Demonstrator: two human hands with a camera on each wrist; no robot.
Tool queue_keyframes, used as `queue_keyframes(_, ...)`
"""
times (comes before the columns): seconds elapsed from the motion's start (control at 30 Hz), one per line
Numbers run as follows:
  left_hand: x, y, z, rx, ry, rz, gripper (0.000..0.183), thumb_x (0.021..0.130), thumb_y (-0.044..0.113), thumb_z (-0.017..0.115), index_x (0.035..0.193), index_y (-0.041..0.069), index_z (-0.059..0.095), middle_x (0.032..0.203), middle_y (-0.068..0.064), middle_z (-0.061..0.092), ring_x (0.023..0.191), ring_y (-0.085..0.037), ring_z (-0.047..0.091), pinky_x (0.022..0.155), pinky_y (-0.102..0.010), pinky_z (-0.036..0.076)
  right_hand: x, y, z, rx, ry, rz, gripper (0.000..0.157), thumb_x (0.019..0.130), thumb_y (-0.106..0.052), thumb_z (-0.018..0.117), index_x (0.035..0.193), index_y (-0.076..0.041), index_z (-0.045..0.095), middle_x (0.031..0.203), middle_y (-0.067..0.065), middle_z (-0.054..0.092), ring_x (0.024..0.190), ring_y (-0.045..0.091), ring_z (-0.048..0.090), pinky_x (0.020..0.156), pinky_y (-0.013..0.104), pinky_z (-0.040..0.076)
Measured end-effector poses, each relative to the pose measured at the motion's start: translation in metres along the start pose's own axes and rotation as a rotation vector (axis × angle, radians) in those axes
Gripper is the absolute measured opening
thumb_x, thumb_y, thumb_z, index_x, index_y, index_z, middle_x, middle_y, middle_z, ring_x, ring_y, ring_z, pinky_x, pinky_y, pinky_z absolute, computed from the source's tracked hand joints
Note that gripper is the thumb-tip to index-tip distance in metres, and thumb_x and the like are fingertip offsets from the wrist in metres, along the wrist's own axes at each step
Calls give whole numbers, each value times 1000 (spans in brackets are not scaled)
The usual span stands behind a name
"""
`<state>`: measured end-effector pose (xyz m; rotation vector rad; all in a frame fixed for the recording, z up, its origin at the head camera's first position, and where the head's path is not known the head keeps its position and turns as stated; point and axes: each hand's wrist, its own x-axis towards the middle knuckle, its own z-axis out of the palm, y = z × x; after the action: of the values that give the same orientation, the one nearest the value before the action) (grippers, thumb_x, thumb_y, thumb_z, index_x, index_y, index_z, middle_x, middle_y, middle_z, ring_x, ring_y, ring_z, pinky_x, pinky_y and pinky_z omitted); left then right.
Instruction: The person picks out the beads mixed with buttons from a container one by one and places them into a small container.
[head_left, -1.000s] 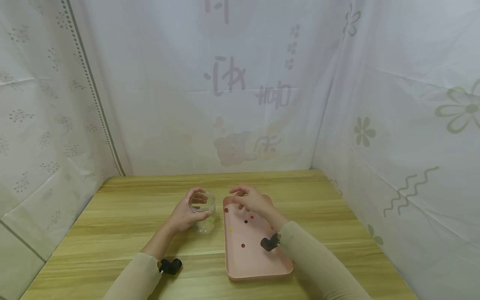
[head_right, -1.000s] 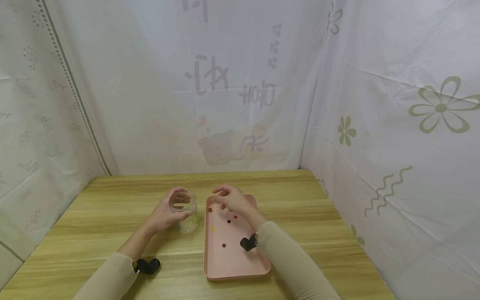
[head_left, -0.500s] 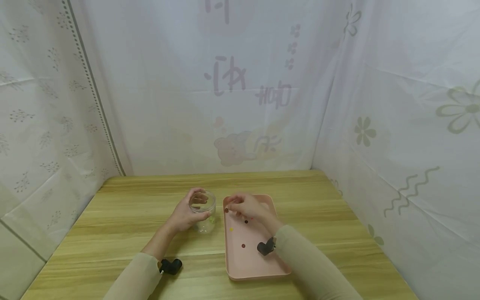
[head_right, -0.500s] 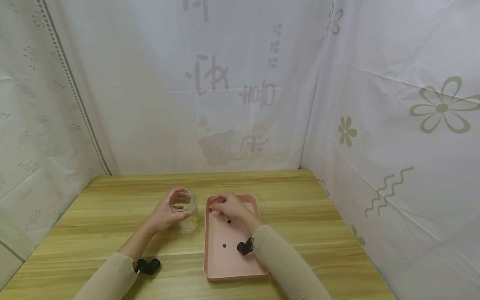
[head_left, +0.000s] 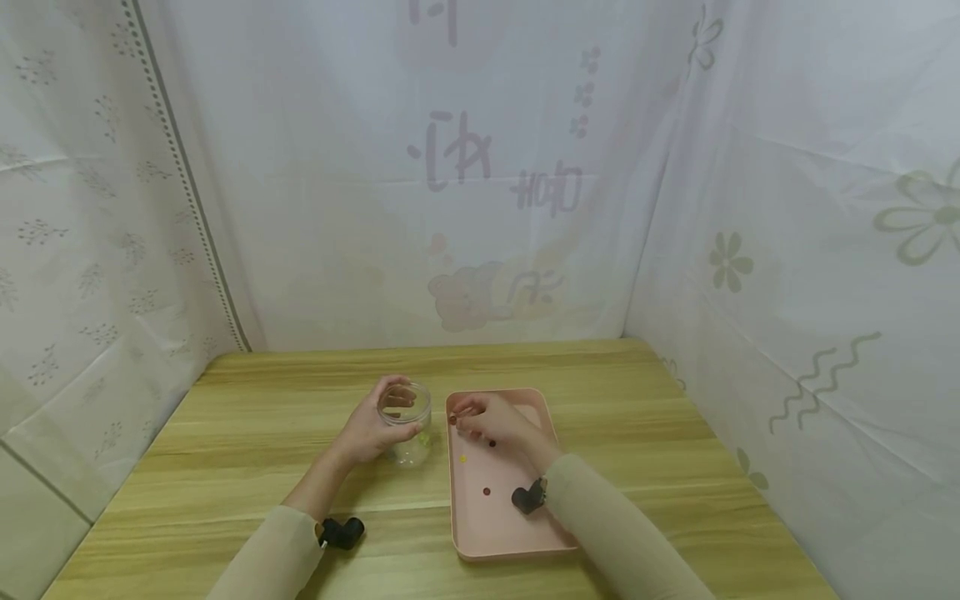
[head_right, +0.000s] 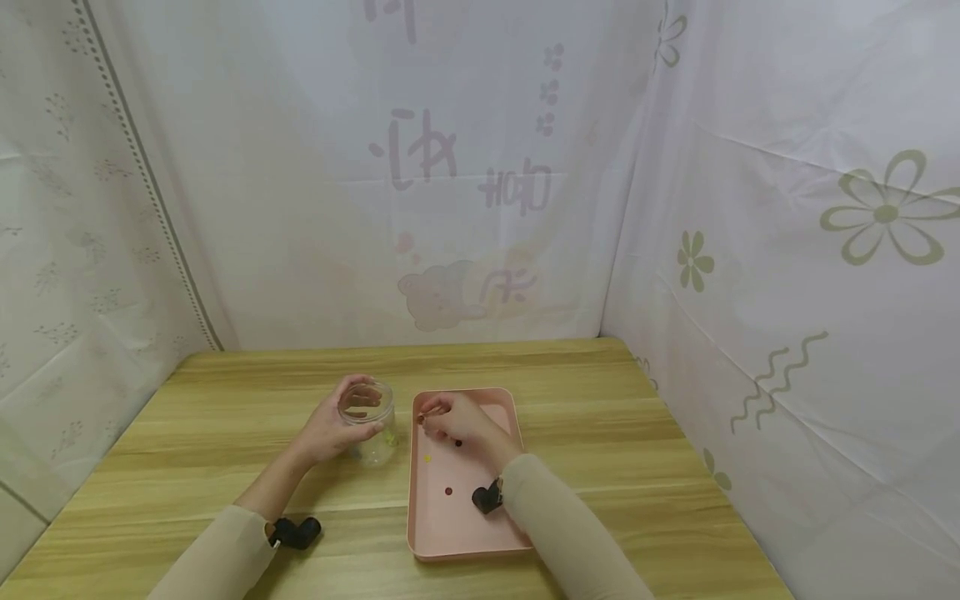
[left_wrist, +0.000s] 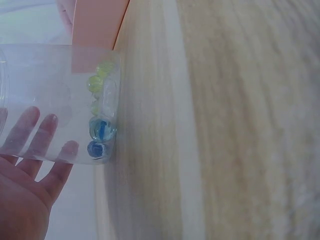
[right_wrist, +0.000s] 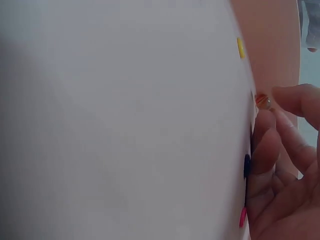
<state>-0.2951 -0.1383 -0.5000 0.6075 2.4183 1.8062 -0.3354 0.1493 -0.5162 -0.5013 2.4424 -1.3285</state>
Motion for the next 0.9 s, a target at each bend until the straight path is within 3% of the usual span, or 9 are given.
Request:
queue_keyframes(0.2, 0, 0, 1, 3, -1, -7, 77, 93, 14, 88, 156, 11, 44, 148, -25, 59, 140, -48, 58, 103, -52, 61, -2, -2, 3, 68, -9, 1, 30, 100, -8, 69, 129, -10, 74, 101, 3, 74, 71, 14, 55, 63, 26, 47)
queue_keyframes(0.7, 1, 2, 2, 31, 11, 22, 75, 93, 13, 87, 155, 10, 44, 147, -28, 60, 137, -49, 60, 103, -51, 62, 1, 4, 7, -12, 52, -36, 23, 101, -12, 77, 123, -14, 78, 102, 2, 77, 73, 10, 61, 64, 24, 51)
queue_keyframes(0.9, -1, 1, 1, 20, 7, 25, 75, 94, 12, 87, 155, 9, 44, 147, -29, 59, 138, -50, 59, 101, -44, 63, 1, 3, 10, -52, 65, -49, 20, 100, -14, 79, 120, -16, 81, 101, 0, 78, 77, 9, 64, 67, 23, 53)
